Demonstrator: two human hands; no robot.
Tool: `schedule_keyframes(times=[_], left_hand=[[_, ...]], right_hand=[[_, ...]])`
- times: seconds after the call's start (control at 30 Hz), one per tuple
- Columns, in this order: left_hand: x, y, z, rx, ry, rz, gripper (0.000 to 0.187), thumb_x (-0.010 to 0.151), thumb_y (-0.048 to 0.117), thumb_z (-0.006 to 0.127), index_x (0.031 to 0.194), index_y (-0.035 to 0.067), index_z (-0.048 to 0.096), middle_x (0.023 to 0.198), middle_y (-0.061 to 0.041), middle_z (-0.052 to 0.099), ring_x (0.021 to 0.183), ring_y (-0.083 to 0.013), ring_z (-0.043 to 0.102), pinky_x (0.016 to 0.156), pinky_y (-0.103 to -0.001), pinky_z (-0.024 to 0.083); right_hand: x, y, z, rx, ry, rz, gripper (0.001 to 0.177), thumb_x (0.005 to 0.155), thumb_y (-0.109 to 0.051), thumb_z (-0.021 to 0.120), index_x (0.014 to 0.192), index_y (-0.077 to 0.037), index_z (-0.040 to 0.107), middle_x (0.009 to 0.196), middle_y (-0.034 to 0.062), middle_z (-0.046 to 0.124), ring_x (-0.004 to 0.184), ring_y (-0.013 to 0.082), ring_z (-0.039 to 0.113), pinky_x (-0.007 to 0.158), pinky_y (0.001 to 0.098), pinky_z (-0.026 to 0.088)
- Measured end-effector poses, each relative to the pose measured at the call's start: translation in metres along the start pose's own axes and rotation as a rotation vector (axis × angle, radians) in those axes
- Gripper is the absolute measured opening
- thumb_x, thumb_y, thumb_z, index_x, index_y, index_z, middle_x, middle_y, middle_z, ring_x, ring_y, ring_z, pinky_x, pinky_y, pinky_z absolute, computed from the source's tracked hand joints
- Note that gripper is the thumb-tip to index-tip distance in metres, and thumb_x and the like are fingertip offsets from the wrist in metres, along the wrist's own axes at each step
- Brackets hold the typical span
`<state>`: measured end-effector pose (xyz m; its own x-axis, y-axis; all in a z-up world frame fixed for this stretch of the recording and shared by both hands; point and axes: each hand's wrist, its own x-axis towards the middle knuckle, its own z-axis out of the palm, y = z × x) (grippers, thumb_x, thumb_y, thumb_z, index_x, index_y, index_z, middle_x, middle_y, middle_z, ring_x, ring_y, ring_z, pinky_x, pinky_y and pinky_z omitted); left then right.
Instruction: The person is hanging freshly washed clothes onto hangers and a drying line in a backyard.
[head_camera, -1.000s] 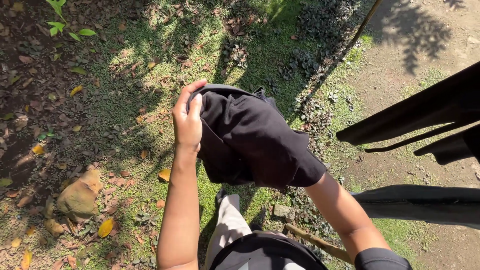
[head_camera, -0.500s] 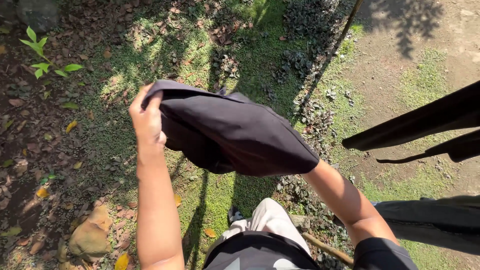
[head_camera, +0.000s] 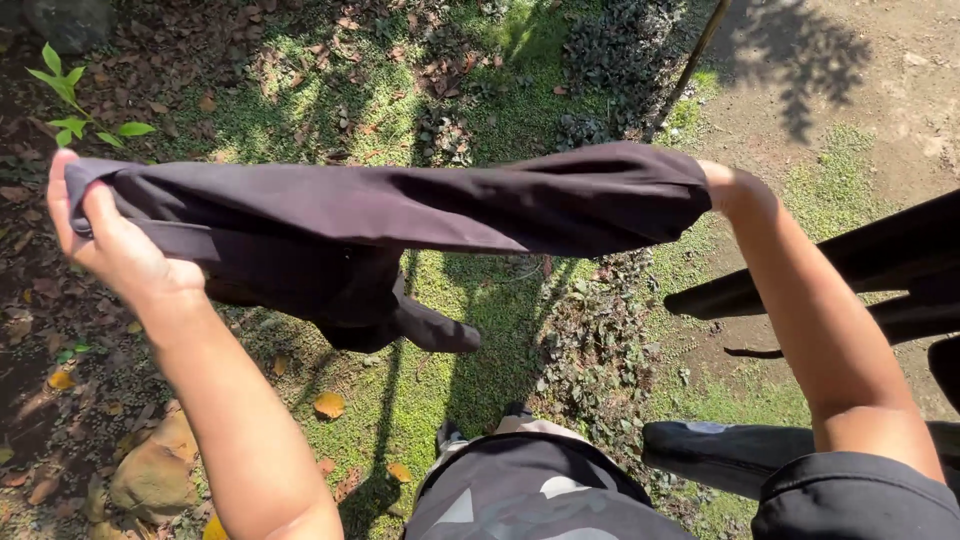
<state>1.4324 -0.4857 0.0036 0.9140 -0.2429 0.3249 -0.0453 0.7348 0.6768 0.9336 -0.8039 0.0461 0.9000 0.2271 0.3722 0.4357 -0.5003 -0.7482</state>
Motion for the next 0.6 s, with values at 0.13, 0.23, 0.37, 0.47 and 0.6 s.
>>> schedule_keyframes(times=[0.13,0.23,0.37,0.47,0.6], left_hand=[[-0.016,-0.003,0.023,0.154,-0.052,0.047,0.031,0.105,-0.001,0.058,0.134,0.005,0.068,0.130,-0.009,0.070,0.115,-0.0216,0.071,0.102,-0.038,0.065],[-0.022,-0.013,0.035,0.183,-0.077,0.066,0.029,0.108,-0.003,0.059,0.135,0.003,0.068,0.130,-0.009,0.070,0.115,-0.0194,0.069,0.102,-0.036,0.063],[-0.030,-0.003,0.051,0.177,-0.073,0.056,0.029,0.105,-0.005,0.057,0.131,0.004,0.069,0.123,-0.009,0.070,0.106,-0.0183,0.070,0.095,-0.033,0.063],[-0.060,0.009,0.100,0.171,-0.235,-0.088,0.033,0.103,-0.011,0.057,0.127,0.006,0.072,0.116,-0.008,0.070,0.098,-0.0159,0.069,0.089,-0.030,0.062],[-0.100,-0.001,0.153,0.216,-0.473,-0.102,0.045,0.097,-0.017,0.060,0.130,0.009,0.073,0.113,-0.005,0.069,0.096,-0.0123,0.067,0.089,-0.027,0.060]], right_hand=[[-0.067,0.031,-0.056,-0.508,0.289,0.909,0.047,0.081,-0.024,0.083,0.125,-0.012,0.073,0.111,0.0140,0.076,0.094,0.0250,0.072,0.085,0.0402,0.059],[-0.095,0.017,-0.092,-0.485,0.881,0.789,0.023,0.097,-0.013,0.082,0.119,-0.007,0.079,0.104,0.0110,0.078,0.083,0.0172,0.071,0.077,0.0328,0.056],[-0.159,0.033,-0.139,-0.703,1.596,0.615,0.019,0.094,-0.013,0.089,0.107,-0.004,0.078,0.085,0.0090,0.071,0.070,0.0084,0.067,0.062,0.0243,0.057],[-0.119,0.016,-0.120,-0.557,1.334,0.420,0.016,0.106,-0.005,0.076,0.120,-0.001,0.074,0.104,0.0076,0.076,0.092,0.0102,0.071,0.084,0.0237,0.059],[0.053,-0.035,-0.011,-0.433,0.853,0.472,0.031,0.107,-0.022,0.078,0.134,-0.008,0.072,0.113,0.0077,0.074,0.104,0.0141,0.070,0.093,0.0313,0.056]])
